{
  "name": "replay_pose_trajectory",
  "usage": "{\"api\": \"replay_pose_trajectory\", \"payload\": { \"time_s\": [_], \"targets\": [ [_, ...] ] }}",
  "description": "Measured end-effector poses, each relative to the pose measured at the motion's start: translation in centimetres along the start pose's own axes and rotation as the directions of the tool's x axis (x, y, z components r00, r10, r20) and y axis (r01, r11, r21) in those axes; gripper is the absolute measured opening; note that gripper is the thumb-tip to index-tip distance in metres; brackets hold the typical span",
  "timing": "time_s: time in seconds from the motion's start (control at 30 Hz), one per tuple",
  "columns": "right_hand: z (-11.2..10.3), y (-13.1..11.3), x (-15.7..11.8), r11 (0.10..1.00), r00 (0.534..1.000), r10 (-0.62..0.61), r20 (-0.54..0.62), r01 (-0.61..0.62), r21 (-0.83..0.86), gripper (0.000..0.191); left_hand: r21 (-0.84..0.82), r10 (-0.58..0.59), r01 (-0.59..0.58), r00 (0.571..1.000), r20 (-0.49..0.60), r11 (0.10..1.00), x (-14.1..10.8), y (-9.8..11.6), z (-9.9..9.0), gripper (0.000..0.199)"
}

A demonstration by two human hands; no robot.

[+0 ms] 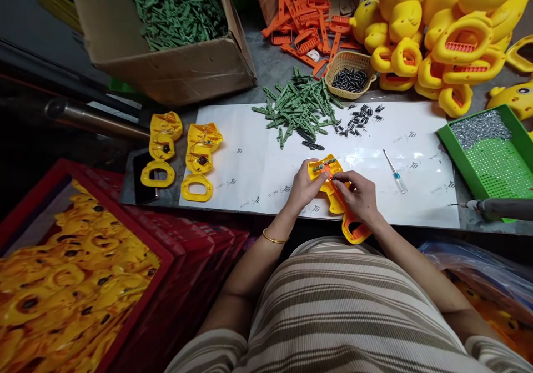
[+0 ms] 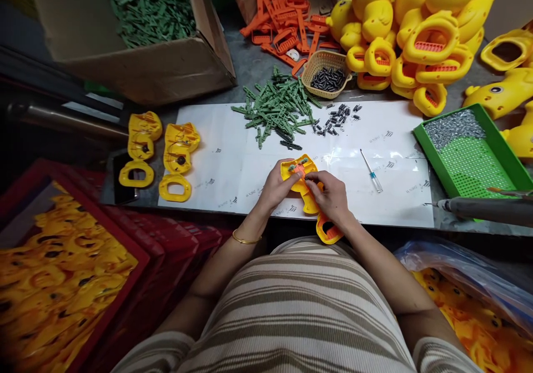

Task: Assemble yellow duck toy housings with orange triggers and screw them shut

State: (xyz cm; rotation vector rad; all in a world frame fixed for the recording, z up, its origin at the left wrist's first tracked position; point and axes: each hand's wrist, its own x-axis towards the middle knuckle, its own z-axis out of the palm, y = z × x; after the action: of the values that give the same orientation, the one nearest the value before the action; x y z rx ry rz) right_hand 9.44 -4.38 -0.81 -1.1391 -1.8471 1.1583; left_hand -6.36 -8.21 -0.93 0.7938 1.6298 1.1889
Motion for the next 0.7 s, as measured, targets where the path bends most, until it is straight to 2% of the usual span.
{"api": "replay_pose_trajectory", "payload": {
  "time_s": [0.17,0.3,0.5,0.7],
  "targets": [
    [0.5,-0.8,-0.4,0.999,0.999,-0.045,-0.028,0.045,0.002,0.014,0.040,0.027,-0.026,0.999,-0.030,0.999,-1.3,0.0,0.4,0.038],
    [0.8,-1.5,-0.7,0.998,0.997,-0.057,-0.043,0.058,0.020,0.015,0.000,0.037,-0.037,0.998,-0.046,0.999,-2.2,-0.1,0.6,0.040],
    [1.3,-1.0,-1.0,0.995,0.995,0.019,-0.094,-0.009,0.101,0.021,-0.004,0.042,-0.042,0.998,-0.050,0.999,-3.1,-0.9,0.2,0.048],
    [1.6,-1.2,-1.2,0.989,0.994,-0.006,-0.110,0.023,0.146,0.010,0.080,0.117,-0.111,0.991,-0.063,0.991,-4.2,-1.2,0.3,0.049]
  ]
}}
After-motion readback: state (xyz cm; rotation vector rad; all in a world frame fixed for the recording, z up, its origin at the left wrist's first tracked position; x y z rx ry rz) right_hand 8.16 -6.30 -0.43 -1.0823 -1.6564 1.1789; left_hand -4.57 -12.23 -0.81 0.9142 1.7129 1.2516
